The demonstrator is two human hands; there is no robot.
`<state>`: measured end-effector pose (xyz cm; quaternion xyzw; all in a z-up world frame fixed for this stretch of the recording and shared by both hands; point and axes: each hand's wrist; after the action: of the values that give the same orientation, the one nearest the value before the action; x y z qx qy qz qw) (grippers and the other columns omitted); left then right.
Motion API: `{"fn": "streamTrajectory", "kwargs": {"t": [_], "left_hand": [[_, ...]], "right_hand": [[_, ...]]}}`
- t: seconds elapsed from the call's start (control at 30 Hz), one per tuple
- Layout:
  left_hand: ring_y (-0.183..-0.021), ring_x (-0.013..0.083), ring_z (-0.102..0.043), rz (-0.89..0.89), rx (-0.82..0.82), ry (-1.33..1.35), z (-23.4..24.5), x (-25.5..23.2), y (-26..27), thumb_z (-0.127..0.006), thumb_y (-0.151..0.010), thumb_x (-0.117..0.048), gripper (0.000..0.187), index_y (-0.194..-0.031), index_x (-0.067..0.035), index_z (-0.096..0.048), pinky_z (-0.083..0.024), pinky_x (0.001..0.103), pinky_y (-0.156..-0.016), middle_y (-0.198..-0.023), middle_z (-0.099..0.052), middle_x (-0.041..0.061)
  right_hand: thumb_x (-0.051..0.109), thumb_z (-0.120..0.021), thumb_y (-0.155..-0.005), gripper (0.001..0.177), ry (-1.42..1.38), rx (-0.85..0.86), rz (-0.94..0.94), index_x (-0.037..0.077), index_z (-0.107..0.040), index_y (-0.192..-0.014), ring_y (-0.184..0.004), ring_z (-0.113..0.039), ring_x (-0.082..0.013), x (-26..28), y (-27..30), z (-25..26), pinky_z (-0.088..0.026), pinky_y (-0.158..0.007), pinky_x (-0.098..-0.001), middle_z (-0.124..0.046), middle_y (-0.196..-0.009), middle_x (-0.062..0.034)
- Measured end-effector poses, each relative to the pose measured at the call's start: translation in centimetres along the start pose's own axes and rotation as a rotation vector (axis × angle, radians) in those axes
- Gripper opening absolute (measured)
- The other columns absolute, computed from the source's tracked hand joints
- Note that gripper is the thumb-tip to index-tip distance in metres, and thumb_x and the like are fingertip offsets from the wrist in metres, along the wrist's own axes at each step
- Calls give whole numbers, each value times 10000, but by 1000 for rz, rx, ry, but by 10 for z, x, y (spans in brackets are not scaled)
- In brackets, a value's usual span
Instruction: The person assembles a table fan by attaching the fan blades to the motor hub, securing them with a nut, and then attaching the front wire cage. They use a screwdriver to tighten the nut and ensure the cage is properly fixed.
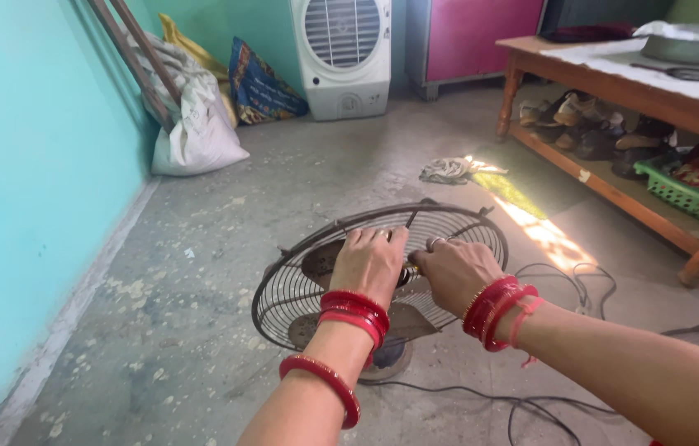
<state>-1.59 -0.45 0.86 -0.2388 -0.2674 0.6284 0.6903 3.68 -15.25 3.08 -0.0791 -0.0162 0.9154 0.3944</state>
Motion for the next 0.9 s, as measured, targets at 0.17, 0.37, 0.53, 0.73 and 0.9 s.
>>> {"fn": "streamTrajectory", "kwargs": {"t": [0.17,0.37,0.53,0.73,0.9], "left_hand": [[-952,251,-699,-18,82,-80,31,-11,2,-548,-964,-88,264,-1211,-118,-636,-499,359,-942,-932,-755,117],[-899,257,-760,-111,-302,-137,75,-20,-3,-601,-995,-106,201,-1192,-134,-626,-479,407,-972,-804,-749,84],[-938,267,-725,149,-244,-71,106,-19,2,-726,-871,-203,377,-1223,-131,-608,-364,497,-1125,-742,-742,94],[-1139,230,-644,402,123,-62,117,-19,11,-628,-996,-291,437,-1413,-231,-513,-220,430,-1315,-1135,-732,96],[-1454,233,-409,12,-138,-335,86,-22,21,-691,-849,-117,550,-1372,-195,-540,-266,462,-1229,-1565,-471,38]], "right_hand": [[129,-593,-905,257,-14,-109,-70,204,-725,-1112,-797,-734,-315,-15,26,25,-564,-658,-467,-730,-800,-122],[272,-556,-958,239,-166,-239,-174,196,-699,-1134,-698,-717,-337,-36,55,51,-554,-604,-483,-707,-770,-142],[331,-539,-1006,278,-329,-400,-287,79,-656,-1017,-691,-695,-376,-47,82,56,-530,-646,-488,-710,-755,-180],[299,-481,-1008,245,-545,-340,-332,100,-573,-1118,-580,-705,-344,-45,91,27,-544,-561,-466,-712,-711,-160],[321,-482,-1009,246,-528,-238,-307,110,-530,-1127,-551,-695,-317,-32,88,-24,-538,-551,-447,-720,-671,-142]]}}
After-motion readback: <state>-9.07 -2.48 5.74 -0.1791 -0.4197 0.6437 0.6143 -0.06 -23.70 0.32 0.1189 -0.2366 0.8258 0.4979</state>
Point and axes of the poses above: each hand's wrist, its own y-axis away from the middle knuckle, its own z-axis out of the back of the hand, x = y × z
